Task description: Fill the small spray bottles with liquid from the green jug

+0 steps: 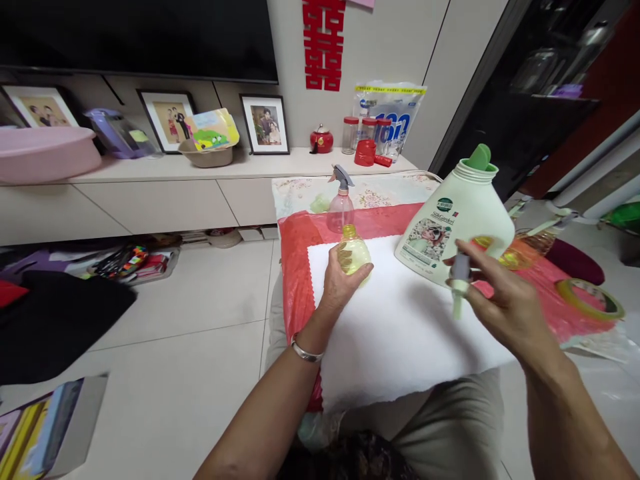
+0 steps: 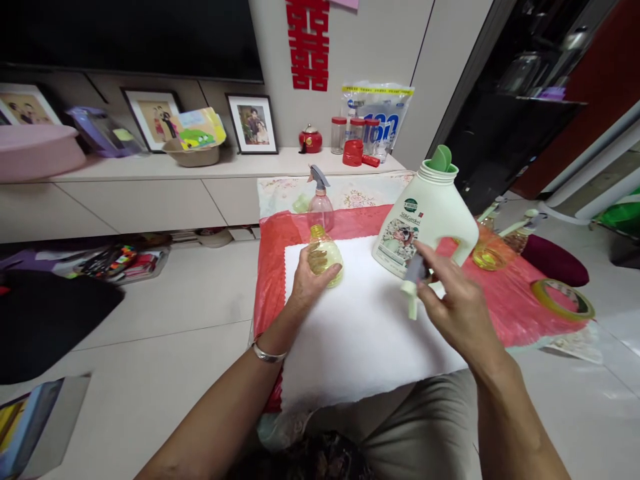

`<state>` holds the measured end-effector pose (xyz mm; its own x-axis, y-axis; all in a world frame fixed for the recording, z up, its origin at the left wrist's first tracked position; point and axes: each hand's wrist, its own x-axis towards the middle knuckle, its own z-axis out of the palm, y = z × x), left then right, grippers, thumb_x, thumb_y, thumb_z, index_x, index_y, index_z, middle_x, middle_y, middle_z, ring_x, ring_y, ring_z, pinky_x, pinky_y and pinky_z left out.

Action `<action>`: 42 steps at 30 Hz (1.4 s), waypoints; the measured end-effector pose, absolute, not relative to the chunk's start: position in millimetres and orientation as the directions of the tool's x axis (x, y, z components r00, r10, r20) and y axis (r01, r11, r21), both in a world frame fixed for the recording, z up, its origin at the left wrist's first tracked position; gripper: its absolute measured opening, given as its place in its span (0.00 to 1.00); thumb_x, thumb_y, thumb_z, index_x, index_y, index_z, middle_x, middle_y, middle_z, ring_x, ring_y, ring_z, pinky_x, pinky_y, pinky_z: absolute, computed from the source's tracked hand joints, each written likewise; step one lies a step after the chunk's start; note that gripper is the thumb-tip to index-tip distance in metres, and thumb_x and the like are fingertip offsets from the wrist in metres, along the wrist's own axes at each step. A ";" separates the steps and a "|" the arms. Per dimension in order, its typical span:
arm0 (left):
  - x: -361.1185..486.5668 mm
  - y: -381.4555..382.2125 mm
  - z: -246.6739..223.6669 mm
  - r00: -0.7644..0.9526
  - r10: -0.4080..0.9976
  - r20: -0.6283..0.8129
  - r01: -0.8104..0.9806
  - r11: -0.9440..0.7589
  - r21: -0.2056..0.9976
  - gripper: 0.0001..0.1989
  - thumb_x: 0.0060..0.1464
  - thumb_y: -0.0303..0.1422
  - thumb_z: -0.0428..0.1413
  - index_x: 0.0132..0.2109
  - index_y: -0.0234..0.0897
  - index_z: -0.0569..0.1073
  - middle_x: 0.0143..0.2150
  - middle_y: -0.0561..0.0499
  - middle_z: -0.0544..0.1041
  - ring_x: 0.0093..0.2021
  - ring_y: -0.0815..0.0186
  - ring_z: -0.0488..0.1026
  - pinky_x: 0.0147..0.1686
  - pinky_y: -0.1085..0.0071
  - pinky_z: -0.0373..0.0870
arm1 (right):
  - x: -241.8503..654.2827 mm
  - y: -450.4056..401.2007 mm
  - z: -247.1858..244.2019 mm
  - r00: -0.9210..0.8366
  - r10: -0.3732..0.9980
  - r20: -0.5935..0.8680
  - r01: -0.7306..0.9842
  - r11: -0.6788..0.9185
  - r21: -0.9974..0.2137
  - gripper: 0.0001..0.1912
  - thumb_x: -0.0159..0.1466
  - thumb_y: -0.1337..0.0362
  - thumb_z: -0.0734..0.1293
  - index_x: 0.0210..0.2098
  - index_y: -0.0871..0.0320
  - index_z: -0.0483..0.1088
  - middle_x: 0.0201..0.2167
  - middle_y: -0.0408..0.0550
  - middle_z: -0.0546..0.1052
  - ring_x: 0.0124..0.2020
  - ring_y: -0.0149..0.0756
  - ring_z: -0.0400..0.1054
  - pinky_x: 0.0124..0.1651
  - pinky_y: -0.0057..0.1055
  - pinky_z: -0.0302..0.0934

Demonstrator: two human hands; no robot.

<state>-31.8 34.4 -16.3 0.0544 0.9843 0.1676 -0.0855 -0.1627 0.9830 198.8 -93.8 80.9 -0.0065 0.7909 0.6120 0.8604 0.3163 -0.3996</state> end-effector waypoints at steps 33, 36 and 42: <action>-32.8 38.4 -19.3 -0.015 0.975 0.223 -0.073 -0.223 0.972 0.37 0.42 0.38 0.71 0.57 0.40 0.63 0.52 0.43 0.75 0.51 0.58 0.75 0.55 0.59 0.71 | 65.9 -136.1 4.3 -0.627 0.778 0.035 0.742 0.610 -0.278 0.27 0.64 0.57 0.70 0.61 0.54 0.65 0.60 0.53 0.65 0.59 0.45 0.57 0.59 0.44 0.56; -32.9 38.6 -19.9 -0.016 0.977 0.211 -0.074 -0.211 0.975 0.39 0.42 0.38 0.71 0.59 0.39 0.63 0.54 0.42 0.74 0.54 0.57 0.74 0.56 0.59 0.70 | 53.8 -144.9 -3.9 -0.638 0.766 0.073 0.716 0.626 -0.308 0.18 0.64 0.64 0.69 0.54 0.55 0.69 0.48 0.52 0.69 0.48 0.39 0.58 0.49 0.36 0.56; -33.3 38.5 -19.8 0.004 0.987 0.162 -0.082 -0.161 0.983 0.39 0.41 0.38 0.72 0.57 0.40 0.64 0.52 0.44 0.75 0.50 0.59 0.76 0.53 0.60 0.71 | 56.4 -135.1 -10.7 -0.583 0.802 0.128 0.583 0.523 -0.622 0.07 0.67 0.71 0.62 0.33 0.62 0.68 0.36 0.50 0.68 0.39 0.32 0.58 0.41 0.28 0.52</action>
